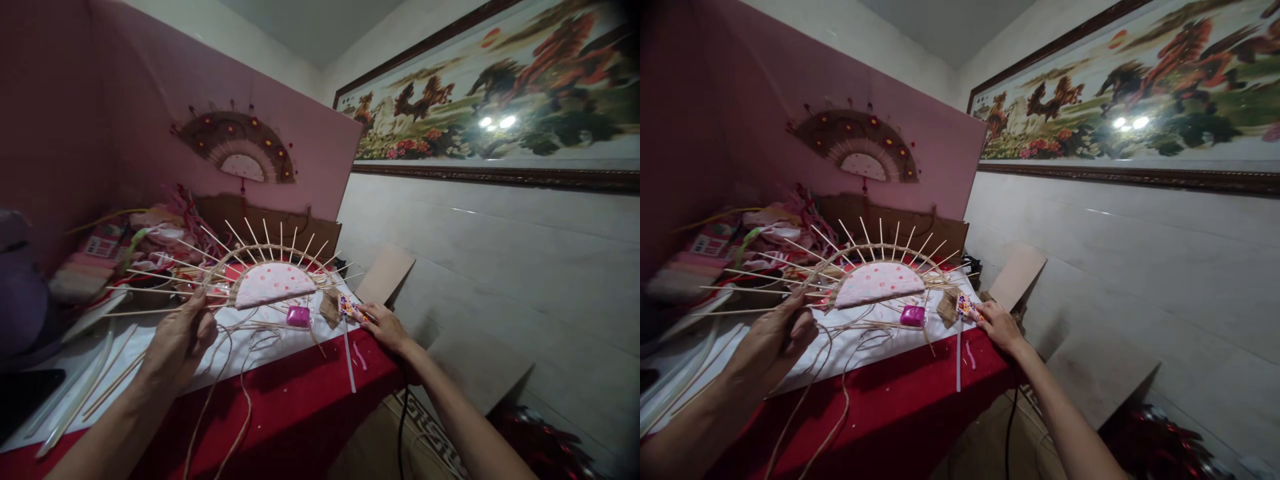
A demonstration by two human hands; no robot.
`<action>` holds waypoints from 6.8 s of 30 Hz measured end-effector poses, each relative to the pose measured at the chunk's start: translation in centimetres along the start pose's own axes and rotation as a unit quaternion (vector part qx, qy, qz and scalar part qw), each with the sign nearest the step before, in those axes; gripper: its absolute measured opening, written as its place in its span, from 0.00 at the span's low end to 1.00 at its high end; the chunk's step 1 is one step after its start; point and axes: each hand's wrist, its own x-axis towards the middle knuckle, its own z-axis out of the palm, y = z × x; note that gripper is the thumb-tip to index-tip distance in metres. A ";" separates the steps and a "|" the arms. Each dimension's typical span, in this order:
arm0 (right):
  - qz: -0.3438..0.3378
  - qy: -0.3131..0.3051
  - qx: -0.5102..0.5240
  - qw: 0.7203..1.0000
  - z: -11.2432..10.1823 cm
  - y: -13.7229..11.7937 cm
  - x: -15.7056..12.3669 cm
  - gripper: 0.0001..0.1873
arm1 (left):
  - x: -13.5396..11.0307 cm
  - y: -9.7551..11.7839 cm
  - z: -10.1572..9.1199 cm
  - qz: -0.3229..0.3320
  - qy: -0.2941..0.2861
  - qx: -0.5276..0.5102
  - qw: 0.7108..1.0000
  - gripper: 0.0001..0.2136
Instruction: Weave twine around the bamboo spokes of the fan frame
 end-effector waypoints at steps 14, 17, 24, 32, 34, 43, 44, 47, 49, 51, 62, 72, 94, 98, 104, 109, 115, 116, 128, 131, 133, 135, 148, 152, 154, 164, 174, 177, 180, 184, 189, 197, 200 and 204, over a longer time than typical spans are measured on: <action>0.106 0.053 0.437 0.892 -1.7 -16.5 0.8 0.17 | 0.1 0.1 -0.3 0.024 0.018 -0.043 0.999 0.12; 0.114 -0.028 0.658 0.744 0.0 -23.7 2.1 0.18 | 0.0 0.3 -0.4 0.034 0.003 -0.060 0.998 0.12; 0.025 -0.077 0.875 0.477 3.1 -31.5 7.0 0.25 | -0.3 0.4 -0.6 0.057 -0.022 -0.037 0.997 0.15; -0.009 -0.048 0.885 0.464 3.4 -32.1 9.2 0.14 | -0.2 0.2 -0.5 0.078 0.011 0.026 0.997 0.14; -0.002 -0.036 0.892 0.451 3.5 -31.7 9.4 0.13 | -0.2 -0.1 -0.5 0.081 0.007 0.033 0.996 0.13; 0.060 0.007 0.910 0.411 4.3 -29.0 9.2 0.11 | -0.3 -1.2 -0.5 0.088 -0.021 0.099 0.991 0.09; 0.070 0.006 0.910 0.409 4.3 -28.9 9.1 0.11 | -0.3 -1.3 -0.5 0.087 -0.018 0.104 0.991 0.09; 0.092 0.010 0.906 0.413 4.3 -28.7 9.0 0.11 | -0.2 -1.5 -0.4 0.079 -0.005 0.104 0.991 0.09; 0.103 0.011 0.902 0.418 4.4 -28.6 9.0 0.11 | -0.2 -1.5 -0.3 0.074 0.007 0.104 0.992 0.10; 0.110 0.008 0.899 0.423 4.4 -28.6 9.0 0.11 | -0.2 -1.5 -0.2 0.073 0.022 0.107 0.991 0.10; 0.147 0.010 0.887 0.437 4.5 -29.0 8.8 0.07 | -0.2 -1.5 -0.4 0.067 0.023 0.086 0.994 0.09; 0.167 0.030 0.886 0.431 4.5 -29.1 8.7 0.07 | -0.2 -1.5 -0.2 0.086 0.037 0.067 0.993 0.09; 0.096 0.012 0.890 0.445 4.6 -29.7 8.3 0.05 | -1.0 -1.5 0.5 0.131 0.072 0.176 0.973 0.10; 0.095 0.011 0.884 0.457 4.5 -29.8 8.2 0.06 | -0.9 -1.6 0.5 0.141 0.086 0.172 0.971 0.10; 0.106 0.004 0.875 0.472 4.8 -30.0 8.1 0.07 | -0.8 -2.5 -0.3 0.158 0.089 0.197 0.964 0.08; 0.099 0.004 0.883 0.460 4.8 -29.9 8.1 0.11 | -0.9 -2.3 -0.2 0.159 0.077 0.231 0.957 0.09; 0.088 0.003 0.900 0.426 4.5 -29.5 8.3 0.15 | -1.2 -2.1 0.0 0.176 0.074 0.246 0.950 0.09; 0.086 0.003 0.904 0.418 4.5 -29.4 8.3 0.16 | -1.2 -2.1 -0.1 0.171 0.072 0.241 0.953 0.09; 0.071 -0.009 0.908 0.412 4.8 -29.0 8.7 0.13 | -0.9 -1.3 -0.2 0.123 0.081 0.230 0.962 0.10; 0.076 -0.010 0.904 0.421 4.7 -29.1 8.7 0.11 | -0.9 -1.3 -0.3 0.123 0.073 0.238 0.961 0.10; 0.087 -0.004 0.903 0.421 4.7 -29.1 8.7 0.09 | -1.0 -1.3 -0.3 0.124 0.075 0.248 0.958 0.10; 0.098 0.003 0.904 0.416 4.7 -29.0 8.8 0.08 | -0.9 -1.3 -0.3 0.128 0.079 0.252 0.956 0.10; 0.097 -0.043 0.930 0.352 4.9 -28.0 9.4 0.14 | 1.0 0.5 -2.0 0.140 0.070 0.318 0.935 0.09; 0.093 -0.069 0.930 0.350 4.8 -27.7 9.5 0.16 | 1.4 2.7 -2.5 0.089 0.017 0.312 0.946 0.10; 0.088 -0.080 0.928 0.353 4.8 -27.6 9.5 0.16 | 1.3 3.9 -2.8 0.005 -0.015 0.251 0.968 0.12; 0.104 -0.091 0.924 0.358 4.8 -27.1 9.8 0.15 | 1.0 9.4 -4.9 -0.187 -0.043 0.109 0.975 0.05; 0.121 -0.068 0.901 0.411 5.1 -27.1 9.9 0.15 | 0.6 10.8 -4.6 -0.084 0.011 0.280 0.956 0.10; 0.123 -0.068 0.885 0.443 5.3 -27.1 9.9 0.13 | 0.8 10.7 -4.7 0.019 0.051 0.379 0.924 0.10; 0.121 -0.078 0.867 0.478 5.4 -27.2 9.8 0.12 | 1.2 10.4 -5.0 0.136 0.062 0.468 0.871 0.10; 0.130 -0.113 0.831 0.529 5.7 -27.5 9.7 0.13 | 1.5 9.9 -4.7 0.243 0.045 0.594 0.766 0.09; 0.128 -0.139 0.801 0.568 5.7 -27.6 9.5 0.16 | 1.7 9.5 -2.6 0.325 0.048 0.677 0.658 0.07; 0.095 -0.183 0.811 0.548 5.5 -27.7 9.3 0.10 | 2.7 9.0 -0.3 0.363 0.029 0.730 0.578 0.08; 0.089 -0.191 0.819 0.534 5.5 -27.6 9.2 0.11 | 3.1 8.9 0.0 0.369 0.027 0.733 0.570 0.07; 0.090 -0.203 0.820 0.528 5.4 -27.5 9.2 0.15 | 3.4 8.8 -0.2 0.373 0.032 0.732 0.570 0.07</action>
